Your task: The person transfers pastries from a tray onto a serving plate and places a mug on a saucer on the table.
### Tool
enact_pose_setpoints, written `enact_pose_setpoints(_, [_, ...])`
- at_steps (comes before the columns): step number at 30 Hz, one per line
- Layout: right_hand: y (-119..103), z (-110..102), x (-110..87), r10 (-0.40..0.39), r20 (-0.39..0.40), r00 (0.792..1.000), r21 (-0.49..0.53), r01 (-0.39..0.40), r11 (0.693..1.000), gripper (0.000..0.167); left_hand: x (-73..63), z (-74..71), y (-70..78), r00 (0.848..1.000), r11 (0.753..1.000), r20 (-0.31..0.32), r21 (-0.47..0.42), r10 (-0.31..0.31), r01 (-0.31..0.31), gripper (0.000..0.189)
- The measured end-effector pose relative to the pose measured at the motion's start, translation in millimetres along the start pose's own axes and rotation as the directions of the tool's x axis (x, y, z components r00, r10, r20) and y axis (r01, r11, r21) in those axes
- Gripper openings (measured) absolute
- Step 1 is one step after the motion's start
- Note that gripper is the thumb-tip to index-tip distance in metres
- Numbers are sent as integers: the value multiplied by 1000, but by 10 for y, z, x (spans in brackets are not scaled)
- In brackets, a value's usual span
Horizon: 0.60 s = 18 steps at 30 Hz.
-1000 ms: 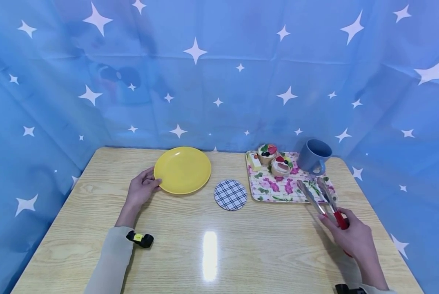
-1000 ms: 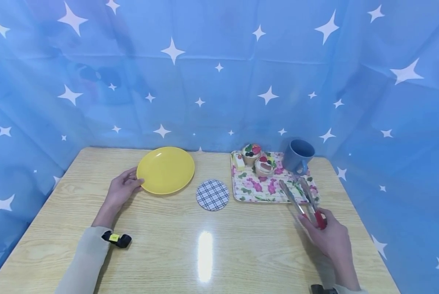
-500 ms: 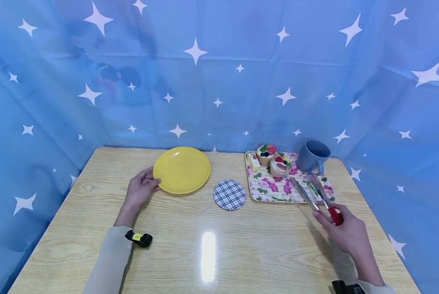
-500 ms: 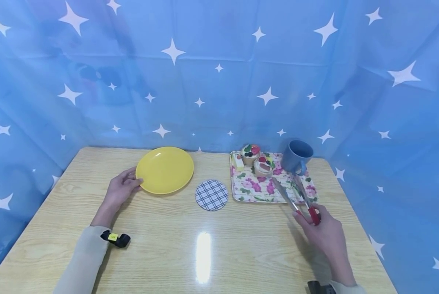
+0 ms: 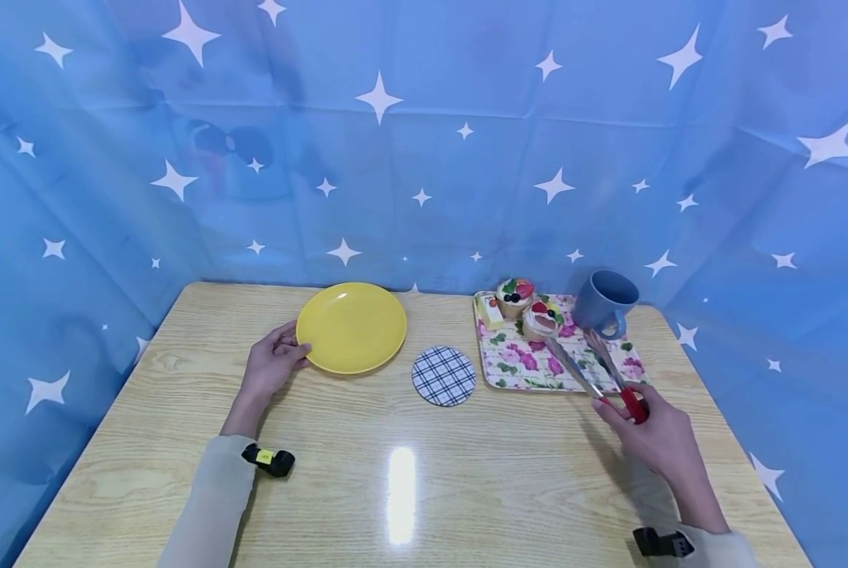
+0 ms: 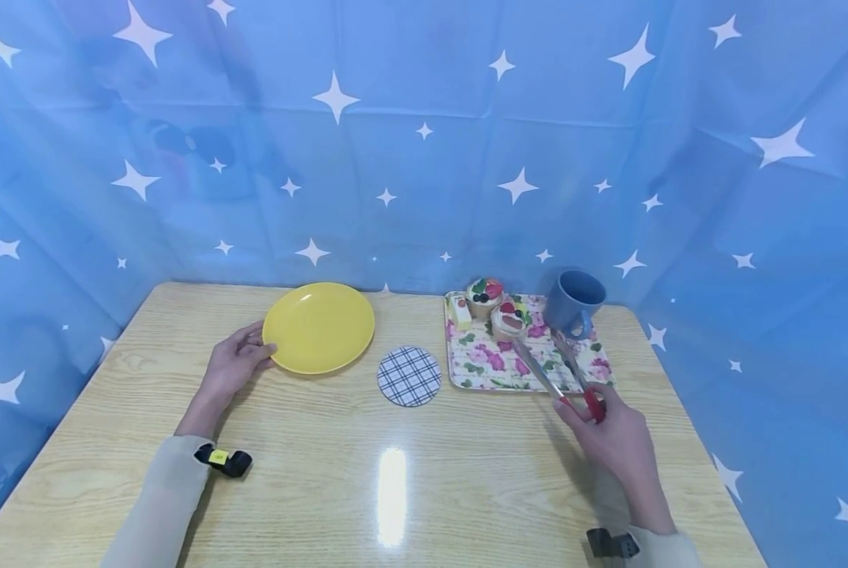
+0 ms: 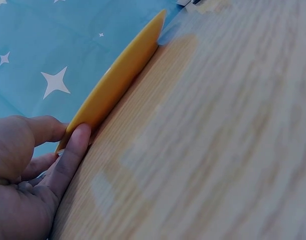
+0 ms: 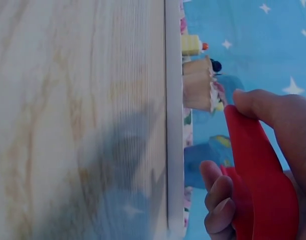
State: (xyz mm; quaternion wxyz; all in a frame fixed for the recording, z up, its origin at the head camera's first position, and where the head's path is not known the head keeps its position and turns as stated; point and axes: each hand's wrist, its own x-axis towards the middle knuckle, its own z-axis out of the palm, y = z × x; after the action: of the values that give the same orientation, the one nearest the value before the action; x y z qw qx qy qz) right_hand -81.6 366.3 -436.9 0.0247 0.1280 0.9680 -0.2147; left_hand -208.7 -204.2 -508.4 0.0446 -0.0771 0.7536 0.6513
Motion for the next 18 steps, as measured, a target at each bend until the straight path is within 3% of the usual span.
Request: enact_pose_setpoints(18, [-92, 75, 170, -45, -12, 999, -10, 45, 999, 97, -27, 15, 13, 1000, 1000, -11, 3, 20, -20, 66])
